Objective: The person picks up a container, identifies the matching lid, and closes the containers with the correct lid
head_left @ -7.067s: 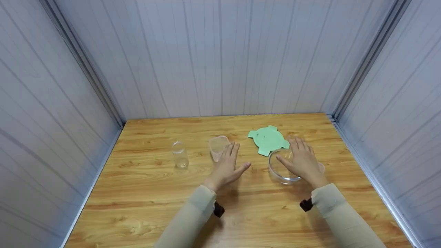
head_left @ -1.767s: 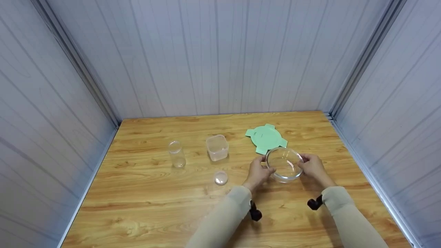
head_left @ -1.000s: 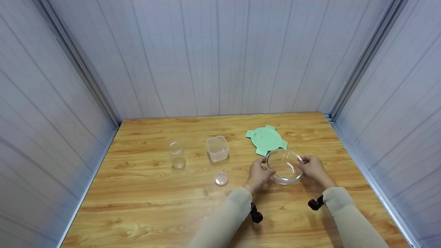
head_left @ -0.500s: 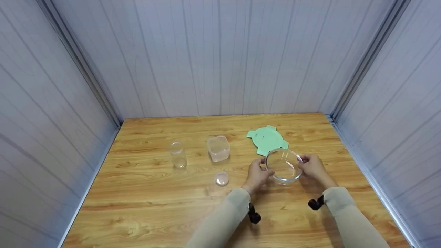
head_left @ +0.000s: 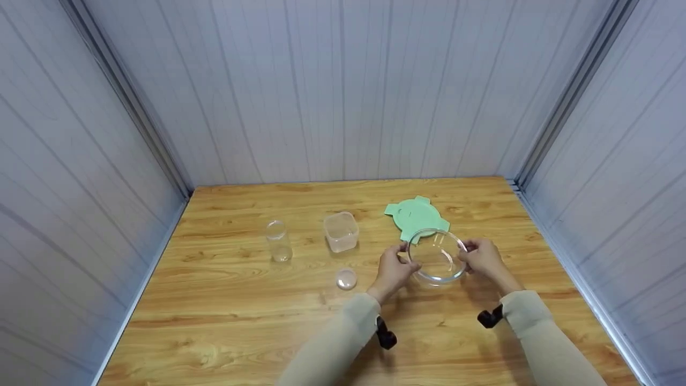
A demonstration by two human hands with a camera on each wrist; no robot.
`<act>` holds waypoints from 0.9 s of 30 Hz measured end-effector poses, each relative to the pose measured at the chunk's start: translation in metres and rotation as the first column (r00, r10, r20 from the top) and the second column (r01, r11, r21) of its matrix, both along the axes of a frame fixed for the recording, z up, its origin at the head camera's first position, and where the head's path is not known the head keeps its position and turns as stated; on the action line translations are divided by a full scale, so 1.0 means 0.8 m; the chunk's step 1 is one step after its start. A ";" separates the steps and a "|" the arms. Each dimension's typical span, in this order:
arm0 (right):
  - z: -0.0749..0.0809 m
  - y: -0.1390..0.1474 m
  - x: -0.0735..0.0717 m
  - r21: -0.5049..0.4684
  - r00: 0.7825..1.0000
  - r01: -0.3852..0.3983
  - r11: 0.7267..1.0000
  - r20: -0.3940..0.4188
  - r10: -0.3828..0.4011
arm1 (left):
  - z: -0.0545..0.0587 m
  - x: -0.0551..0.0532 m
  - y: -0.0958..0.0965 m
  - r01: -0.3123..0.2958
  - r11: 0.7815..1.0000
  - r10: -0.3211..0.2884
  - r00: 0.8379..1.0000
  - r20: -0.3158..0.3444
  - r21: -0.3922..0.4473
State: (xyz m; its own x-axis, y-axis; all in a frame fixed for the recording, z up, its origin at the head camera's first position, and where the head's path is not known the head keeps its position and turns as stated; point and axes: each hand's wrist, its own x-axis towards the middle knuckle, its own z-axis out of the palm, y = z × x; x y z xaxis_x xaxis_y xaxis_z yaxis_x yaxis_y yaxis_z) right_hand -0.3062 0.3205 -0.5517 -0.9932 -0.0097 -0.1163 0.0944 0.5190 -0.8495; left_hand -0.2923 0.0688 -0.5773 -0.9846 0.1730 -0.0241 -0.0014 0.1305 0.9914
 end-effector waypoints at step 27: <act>0.008 -0.037 0.008 -0.090 0.996 -0.082 0.993 0.033 0.085 | 0.011 0.009 -0.049 -0.016 0.999 0.014 0.999 -0.045 -0.039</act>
State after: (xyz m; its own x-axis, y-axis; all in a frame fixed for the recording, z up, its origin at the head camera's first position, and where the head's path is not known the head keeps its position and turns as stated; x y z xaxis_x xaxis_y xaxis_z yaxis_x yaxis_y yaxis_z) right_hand -0.2994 0.2909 -0.5451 -0.9835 -0.1045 -0.1478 0.0858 0.4496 -0.8891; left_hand -0.2851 0.0297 -0.5687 -0.9874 0.1578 0.0137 0.0407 0.1693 0.9847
